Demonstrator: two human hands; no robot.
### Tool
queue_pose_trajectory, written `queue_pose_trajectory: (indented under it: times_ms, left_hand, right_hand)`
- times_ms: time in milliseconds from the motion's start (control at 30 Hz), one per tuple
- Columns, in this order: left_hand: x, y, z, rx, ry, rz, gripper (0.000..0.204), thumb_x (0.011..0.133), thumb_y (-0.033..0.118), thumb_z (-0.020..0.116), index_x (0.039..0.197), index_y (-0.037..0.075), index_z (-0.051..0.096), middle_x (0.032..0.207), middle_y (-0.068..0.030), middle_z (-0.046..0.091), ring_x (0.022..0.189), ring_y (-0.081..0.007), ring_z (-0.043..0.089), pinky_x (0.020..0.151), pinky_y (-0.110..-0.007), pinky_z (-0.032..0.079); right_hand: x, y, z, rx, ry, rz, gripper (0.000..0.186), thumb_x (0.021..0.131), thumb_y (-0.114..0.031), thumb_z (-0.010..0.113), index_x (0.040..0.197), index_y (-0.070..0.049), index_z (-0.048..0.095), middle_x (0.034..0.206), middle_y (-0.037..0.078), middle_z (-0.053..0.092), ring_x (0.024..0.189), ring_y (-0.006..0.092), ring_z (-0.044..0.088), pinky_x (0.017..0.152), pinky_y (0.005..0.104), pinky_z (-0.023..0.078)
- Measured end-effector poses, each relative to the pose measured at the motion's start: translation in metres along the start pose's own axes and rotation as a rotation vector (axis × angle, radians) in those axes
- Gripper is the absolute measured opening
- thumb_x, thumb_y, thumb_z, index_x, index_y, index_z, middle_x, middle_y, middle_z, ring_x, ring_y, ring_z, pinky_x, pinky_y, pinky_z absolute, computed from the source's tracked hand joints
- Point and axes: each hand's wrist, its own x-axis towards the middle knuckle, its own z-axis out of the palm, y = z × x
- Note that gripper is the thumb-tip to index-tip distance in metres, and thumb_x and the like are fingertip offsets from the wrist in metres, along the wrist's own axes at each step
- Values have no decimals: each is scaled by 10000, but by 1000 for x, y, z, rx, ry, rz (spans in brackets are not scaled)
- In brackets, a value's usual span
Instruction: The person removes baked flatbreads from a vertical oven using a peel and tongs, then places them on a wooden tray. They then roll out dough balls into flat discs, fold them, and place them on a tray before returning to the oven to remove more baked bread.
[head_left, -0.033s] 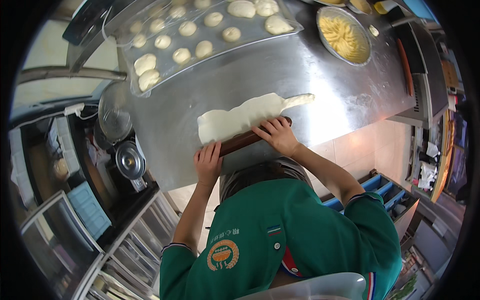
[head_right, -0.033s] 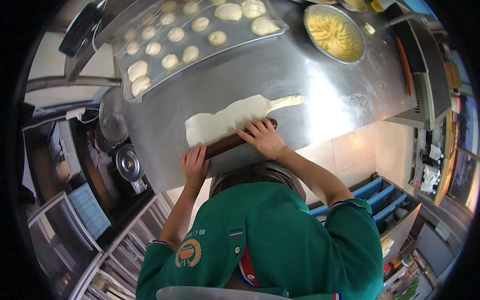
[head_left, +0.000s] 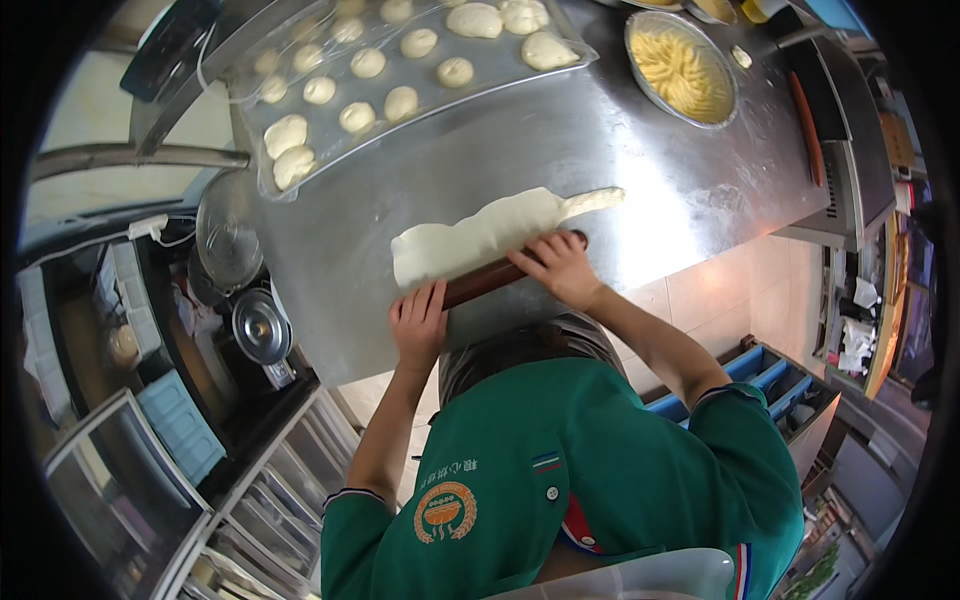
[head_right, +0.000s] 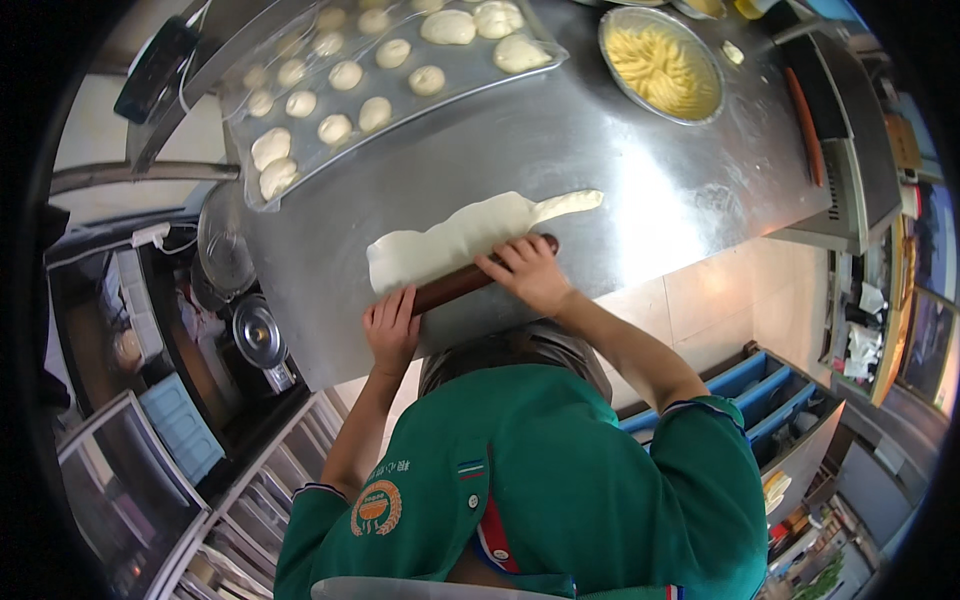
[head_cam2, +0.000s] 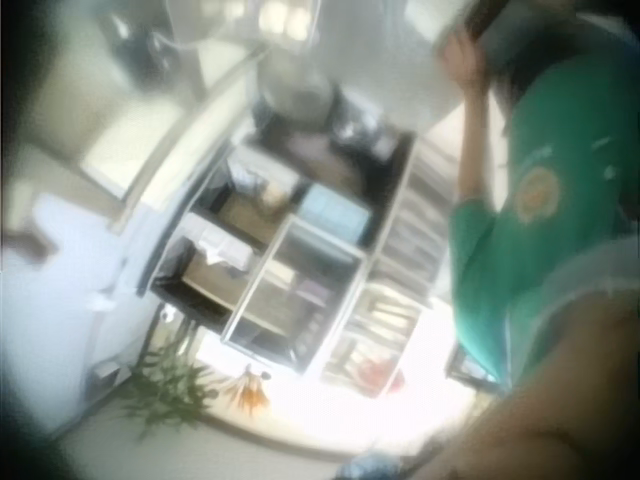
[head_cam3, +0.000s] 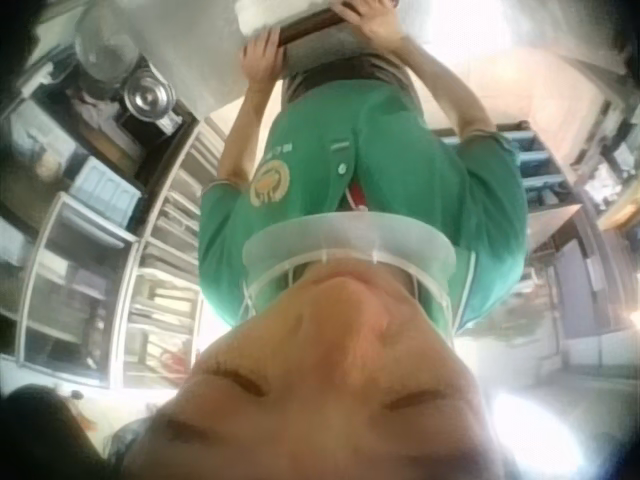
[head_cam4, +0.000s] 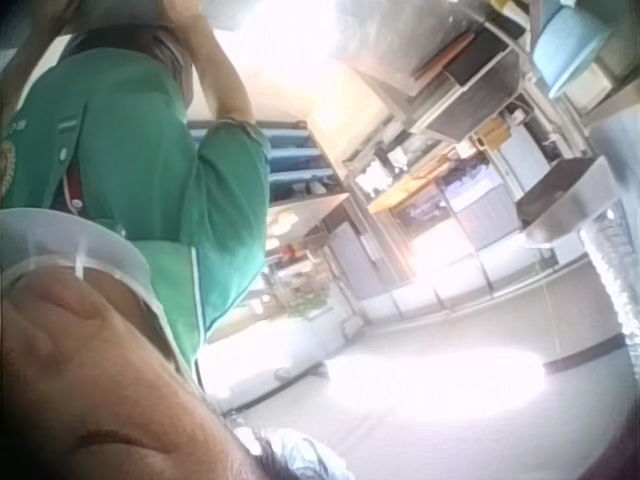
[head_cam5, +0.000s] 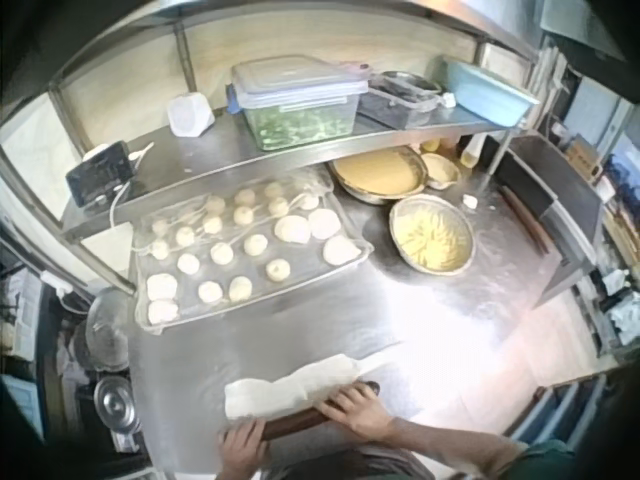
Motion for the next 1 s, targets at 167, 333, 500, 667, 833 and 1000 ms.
queue_pose_trajectory:
  times_ms: [167,333,500,667,833,1000]
  left_hand:
    - [104,58,39,-117,-5,28,585,886,373,643,1395,118,512,1408,-85,537,1284,-285,503,1087,-517,335]
    - [184,55,53,-119,-81,-31,575,935,410,566,1416,106,482,1433,-121,513,1336,-329,462,1127,-553,280]
    - [247,28,50,-159,146,-69,511,920,333,613,1354,84,511,1276,-105,591,1162,-298,555,1105,-539,286]
    - [209,67,51,108,-218,215,571,879,346,671,1352,77,500,1137,-106,574,1026,-317,560,960,-427,426]
    - [217,94,47,-201,-66,-258,747,852,479,687,1413,56,431,1291,-186,520,1203,-380,493,1023,-513,375]
    - [187,127,47,33,-50,-246,768,867,482,658,1471,88,396,1509,-194,380,1364,-366,396,1089,-588,299]
  right_hand:
    - [-18,95,-32,-35,71,320,533,855,-363,636,1329,-134,553,1292,105,550,1221,298,506,1055,491,351]
    - [2,147,-16,-38,78,323,733,841,-611,599,1381,-123,515,1427,125,505,1288,325,495,1055,467,402]
    - [45,201,-18,71,206,199,633,841,-564,616,1275,-105,569,1212,114,586,1125,314,560,956,421,449]
    - [12,201,-41,-58,-57,-29,589,793,-556,663,1198,-134,600,1011,62,589,1031,238,588,878,360,473]
    - [6,198,-45,207,-151,425,667,846,-591,616,1296,-103,558,1163,126,572,1138,311,539,967,426,444]
    - [-16,175,-43,44,-69,462,882,824,-699,554,1477,-127,400,1504,202,367,1396,392,333,1102,522,333]
